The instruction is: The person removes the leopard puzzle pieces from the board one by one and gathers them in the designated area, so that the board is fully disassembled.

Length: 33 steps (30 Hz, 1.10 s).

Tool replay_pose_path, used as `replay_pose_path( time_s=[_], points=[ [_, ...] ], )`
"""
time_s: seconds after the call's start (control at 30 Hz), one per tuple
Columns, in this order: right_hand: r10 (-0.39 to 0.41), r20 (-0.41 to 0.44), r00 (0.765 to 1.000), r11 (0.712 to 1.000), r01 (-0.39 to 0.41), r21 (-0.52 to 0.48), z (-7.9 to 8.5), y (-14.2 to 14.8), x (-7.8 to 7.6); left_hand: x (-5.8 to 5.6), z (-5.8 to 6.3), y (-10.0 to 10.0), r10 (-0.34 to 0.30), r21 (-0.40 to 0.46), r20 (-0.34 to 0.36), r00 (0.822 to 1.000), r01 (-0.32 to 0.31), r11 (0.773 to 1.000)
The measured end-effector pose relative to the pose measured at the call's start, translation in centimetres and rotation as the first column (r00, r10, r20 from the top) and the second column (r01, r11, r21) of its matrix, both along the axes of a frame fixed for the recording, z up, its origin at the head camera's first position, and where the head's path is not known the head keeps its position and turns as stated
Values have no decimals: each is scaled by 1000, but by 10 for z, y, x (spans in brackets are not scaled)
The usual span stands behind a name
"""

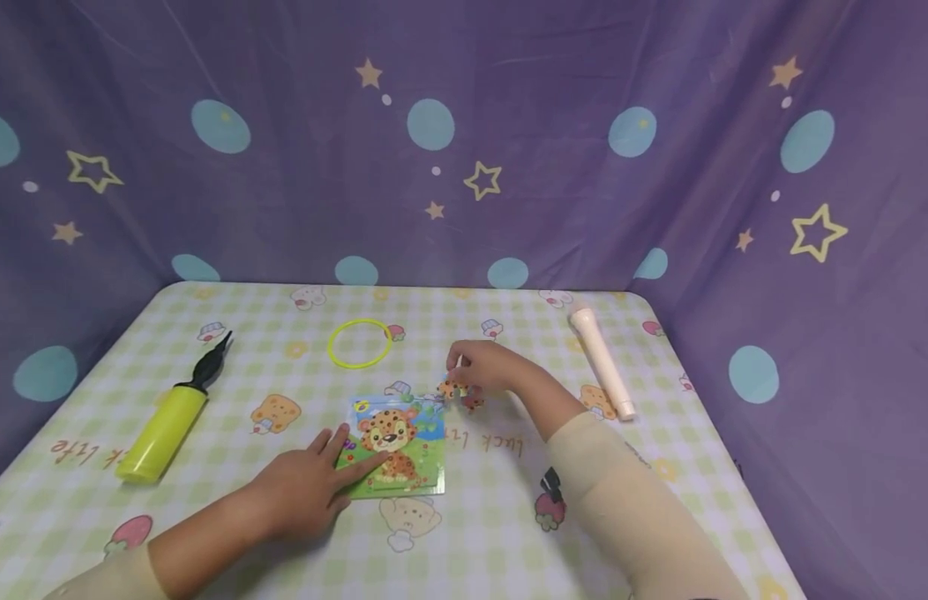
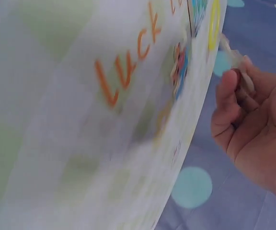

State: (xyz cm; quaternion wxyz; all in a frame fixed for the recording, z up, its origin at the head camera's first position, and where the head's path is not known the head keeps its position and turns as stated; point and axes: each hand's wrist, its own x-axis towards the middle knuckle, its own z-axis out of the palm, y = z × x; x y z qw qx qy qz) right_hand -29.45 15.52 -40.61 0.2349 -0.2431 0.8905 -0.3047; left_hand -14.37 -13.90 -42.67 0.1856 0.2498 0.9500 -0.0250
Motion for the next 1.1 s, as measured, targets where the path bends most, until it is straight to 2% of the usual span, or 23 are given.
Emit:
replay_pose_path(
  time_s=[0.33,0.47,0.6,0.83,1.1],
  points=[
    [-57,-71,996,996,61,66,0,44,-3,2,1,-1,-16,8,-21,1000,17,1000],
    [-93,-54,994,990,98,102,-2,56,-3,2,2,-1,-22,8,-31,999,22,1000],
    [-120,-33,992,980,124,154,-7,61,-2,1,3,0,-19,5,-12,1000,20,1000],
    [-57,-114,992,937,93,338,-14,57,2,1,4,-1,-17,0,6,1000,17,1000],
    [-10,-143,990,909,69,410,-14,51,10,0,4,-1,-10,6,15,1000,10,1000]
  ],
)
